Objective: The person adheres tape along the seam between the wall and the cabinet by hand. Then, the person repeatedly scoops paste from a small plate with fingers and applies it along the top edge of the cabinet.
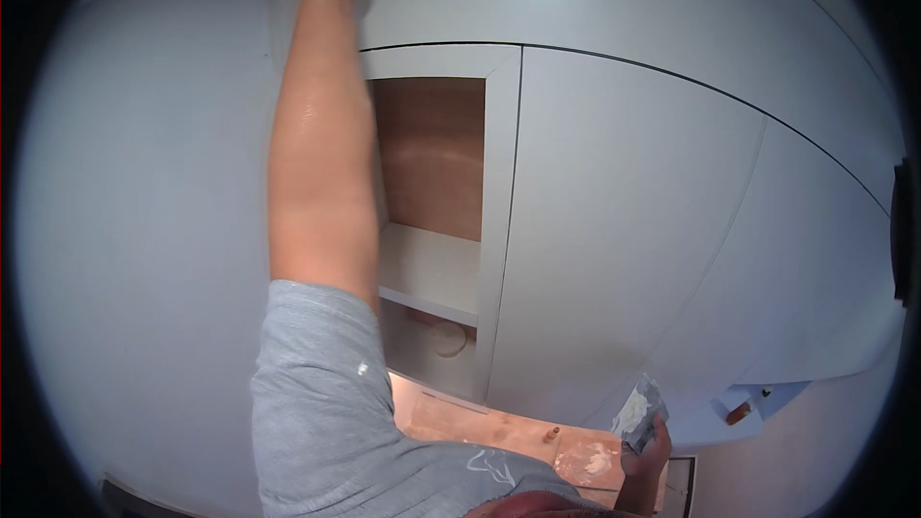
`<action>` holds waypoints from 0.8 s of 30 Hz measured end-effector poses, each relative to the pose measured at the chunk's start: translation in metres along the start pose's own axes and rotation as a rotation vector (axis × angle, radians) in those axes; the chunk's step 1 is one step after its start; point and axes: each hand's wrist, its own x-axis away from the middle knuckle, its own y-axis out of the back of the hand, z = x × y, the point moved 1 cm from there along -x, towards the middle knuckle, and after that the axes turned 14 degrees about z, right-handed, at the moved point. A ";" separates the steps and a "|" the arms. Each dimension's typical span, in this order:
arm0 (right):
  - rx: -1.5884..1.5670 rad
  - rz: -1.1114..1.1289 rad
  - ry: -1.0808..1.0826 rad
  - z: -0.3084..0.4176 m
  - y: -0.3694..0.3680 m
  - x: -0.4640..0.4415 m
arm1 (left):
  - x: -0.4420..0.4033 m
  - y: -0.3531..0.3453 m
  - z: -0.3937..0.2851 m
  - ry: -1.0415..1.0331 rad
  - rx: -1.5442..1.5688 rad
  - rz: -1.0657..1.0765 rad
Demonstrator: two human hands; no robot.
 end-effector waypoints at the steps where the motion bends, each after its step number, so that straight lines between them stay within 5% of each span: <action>1: -0.017 0.014 -0.012 -0.001 -0.003 -0.001 | 0.006 -0.028 -0.012 0.037 -0.057 -0.022; 6: -0.042 0.080 -0.094 -0.008 -0.019 -0.003 | 0.050 -0.072 -0.043 0.038 -0.262 -0.093; 9: 0.025 0.062 -0.104 -0.012 -0.030 -0.005 | 0.036 0.011 -0.007 0.037 -0.165 -0.217; 12: 0.037 -0.024 -0.051 -0.018 -0.023 -0.008 | 0.008 0.080 0.020 0.060 -0.015 -0.098; 15: 0.035 0.002 -0.031 -0.016 -0.002 -0.004 | 0.021 0.033 -0.001 0.088 -0.150 -0.233; 18: 0.006 -0.053 -0.023 -0.011 -0.015 0.000 | 0.002 0.024 0.000 0.100 -0.210 -0.147; 22: 0.225 0.096 0.017 -0.019 0.010 -0.011 | 0.039 -0.096 -0.056 0.135 -0.305 -0.054; 24: 0.216 0.162 0.004 -0.022 0.011 -0.015 | 0.040 -0.086 -0.056 0.062 -0.332 -0.038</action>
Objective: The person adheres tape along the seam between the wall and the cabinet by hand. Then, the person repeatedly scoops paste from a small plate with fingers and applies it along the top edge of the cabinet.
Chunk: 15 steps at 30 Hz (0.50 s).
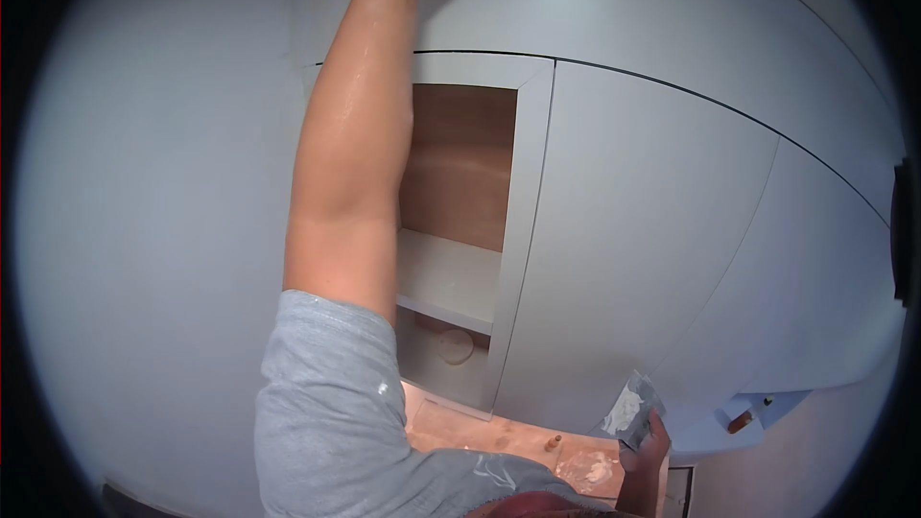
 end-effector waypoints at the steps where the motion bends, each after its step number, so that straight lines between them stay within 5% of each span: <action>1: -0.076 0.005 -0.030 0.008 -0.014 0.002 | 0.001 0.003 0.006 -0.037 -0.009 0.000; 3: -0.239 0.013 -0.078 0.016 -0.043 0.002 | 0.010 0.035 0.026 -0.108 0.069 -0.177; 7: -0.170 -0.105 -0.081 0.005 -0.022 -0.005 | -0.019 0.114 0.088 0.113 0.041 -0.306; 12: -0.063 -0.165 0.018 0.021 -0.042 -0.004 | -0.100 0.138 0.125 0.099 -0.090 0.007; 14: -0.085 -0.306 -0.049 0.012 -0.016 -0.013 | -0.072 0.071 0.096 0.001 -0.454 0.238; 15: -0.122 -0.341 -0.007 0.019 -0.033 -0.018 | -0.064 0.044 0.113 -0.065 -0.369 0.292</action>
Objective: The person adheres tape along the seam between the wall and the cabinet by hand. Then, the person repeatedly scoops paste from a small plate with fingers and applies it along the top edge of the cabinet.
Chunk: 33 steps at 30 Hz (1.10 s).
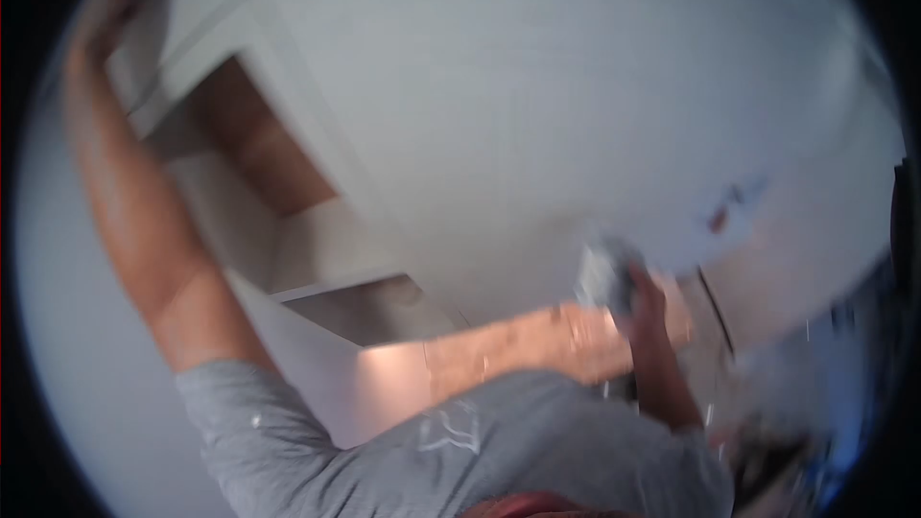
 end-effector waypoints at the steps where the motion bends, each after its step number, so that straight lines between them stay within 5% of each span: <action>1: -0.043 -0.031 0.038 0.004 -0.018 0.001 | 0.001 -0.033 0.004 -0.084 0.081 0.042; 4: 0.051 0.131 0.250 0.004 -0.041 0.000 | 0.094 -0.184 -0.038 -0.426 0.268 0.221; 6: -0.181 0.062 0.119 0.007 -0.040 -0.003 | 0.186 -0.307 -0.076 -0.706 0.263 0.461; 7: -0.204 0.116 0.131 0.006 -0.038 -0.003 | 0.205 -0.343 -0.093 -0.537 0.167 0.874; 11: -0.172 0.025 0.169 -0.005 -0.043 0.016 | 0.286 -0.436 -0.084 -0.577 0.327 1.093; 20: -0.074 -0.187 0.237 -0.017 -0.015 0.013 | 0.304 -0.496 -0.087 -0.623 0.164 1.129; 29: 0.001 -0.353 0.222 -0.023 -0.030 0.011 | 0.301 -0.504 -0.081 -0.440 0.226 1.347; 33: 0.098 -0.350 0.216 -0.034 -0.005 0.011 | 0.312 -0.508 -0.064 -0.560 0.472 1.344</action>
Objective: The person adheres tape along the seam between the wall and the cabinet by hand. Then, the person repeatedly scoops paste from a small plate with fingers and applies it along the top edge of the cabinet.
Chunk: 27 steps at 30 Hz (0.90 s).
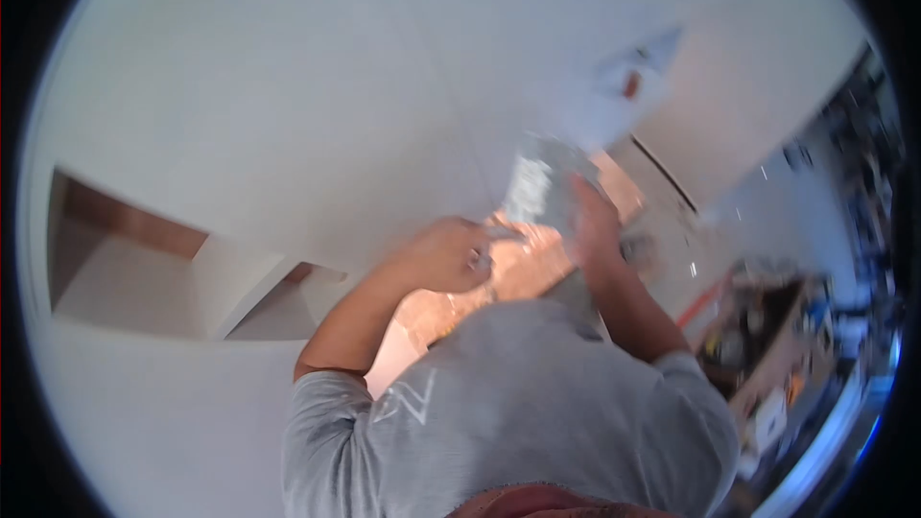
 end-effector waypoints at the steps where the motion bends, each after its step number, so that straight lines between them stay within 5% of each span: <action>1: -0.028 0.054 -0.003 -0.006 0.011 -0.006 | 0.007 0.004 -0.001 -0.063 0.031 0.007; 2: -0.006 0.059 0.032 -0.003 0.006 -0.009 | 0.018 0.015 -0.006 0.004 0.161 0.080; 6: -0.009 0.253 0.031 -0.005 0.019 -0.029 | 0.125 0.099 -0.040 -0.487 0.122 -0.519; 7: 0.084 0.297 0.042 -0.010 0.030 -0.037 | 0.166 0.118 -0.051 -0.488 0.230 -0.722; 9: 0.144 0.303 -0.030 -0.005 0.028 -0.038 | 0.238 0.170 -0.096 -0.501 -0.073 -1.146; 12: 0.290 0.355 0.004 0.001 0.036 -0.049 | 0.352 0.257 -0.144 -0.555 -0.164 -1.243; 14: 0.040 0.356 -0.071 -0.004 0.029 -0.045 | 0.416 0.289 -0.169 -0.401 -0.169 -1.526; 23: -0.040 0.496 -0.117 0.001 0.021 -0.045 | 0.500 0.351 -0.230 -0.130 -0.066 -1.772; 27: 0.051 0.439 -0.105 -0.015 0.037 -0.058 | 0.501 0.357 -0.226 -0.210 -0.040 -1.768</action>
